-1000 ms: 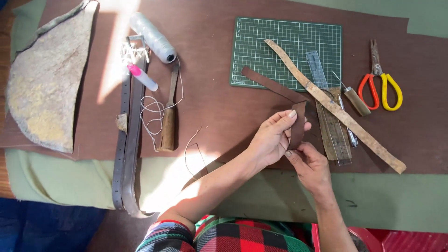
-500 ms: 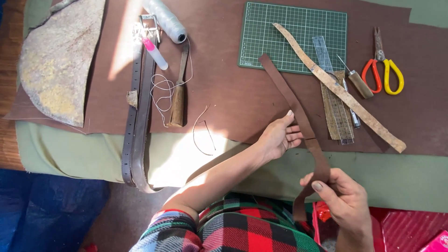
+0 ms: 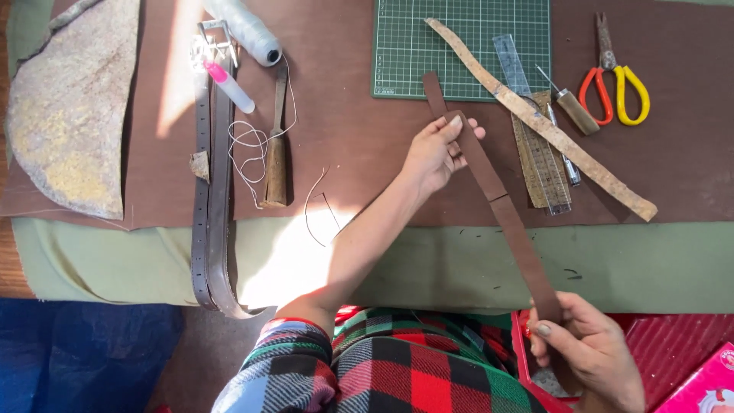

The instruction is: Measuring and cutting strips of leather using scissors and a ruler on a cutting mat.

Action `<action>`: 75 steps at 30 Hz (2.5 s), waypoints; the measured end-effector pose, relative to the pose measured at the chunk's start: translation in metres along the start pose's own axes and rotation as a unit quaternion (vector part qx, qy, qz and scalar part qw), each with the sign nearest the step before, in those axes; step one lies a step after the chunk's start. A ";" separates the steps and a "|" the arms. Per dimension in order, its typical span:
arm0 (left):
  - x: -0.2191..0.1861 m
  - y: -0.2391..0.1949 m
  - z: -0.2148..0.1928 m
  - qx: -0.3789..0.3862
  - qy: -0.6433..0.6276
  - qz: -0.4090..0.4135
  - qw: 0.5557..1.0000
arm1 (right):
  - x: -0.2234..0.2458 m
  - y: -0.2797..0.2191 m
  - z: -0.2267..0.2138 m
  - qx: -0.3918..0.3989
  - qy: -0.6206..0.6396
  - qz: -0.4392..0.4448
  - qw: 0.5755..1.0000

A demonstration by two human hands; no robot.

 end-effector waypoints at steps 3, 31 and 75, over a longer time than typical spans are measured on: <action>-0.022 0.014 0.004 -0.036 -0.008 -0.001 0.999 | -0.029 0.011 -0.004 -0.020 -0.005 0.052 0.998; -0.085 0.089 -0.012 -0.036 0.061 0.121 0.990 | -0.020 0.091 -0.038 0.029 -0.580 0.241 0.778; -0.094 0.031 0.084 0.017 -0.109 0.097 0.989 | 0.208 0.268 0.099 -0.158 -0.115 -0.287 0.938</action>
Point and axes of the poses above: each hand's wrist, its own y-axis towards the middle knuckle, its own z-axis out of the palm, x = y × z, the point moved 6 cm from there along y, towards the middle knuckle, and after that the axes turned 1 degree about z, right-handed, at the moved point
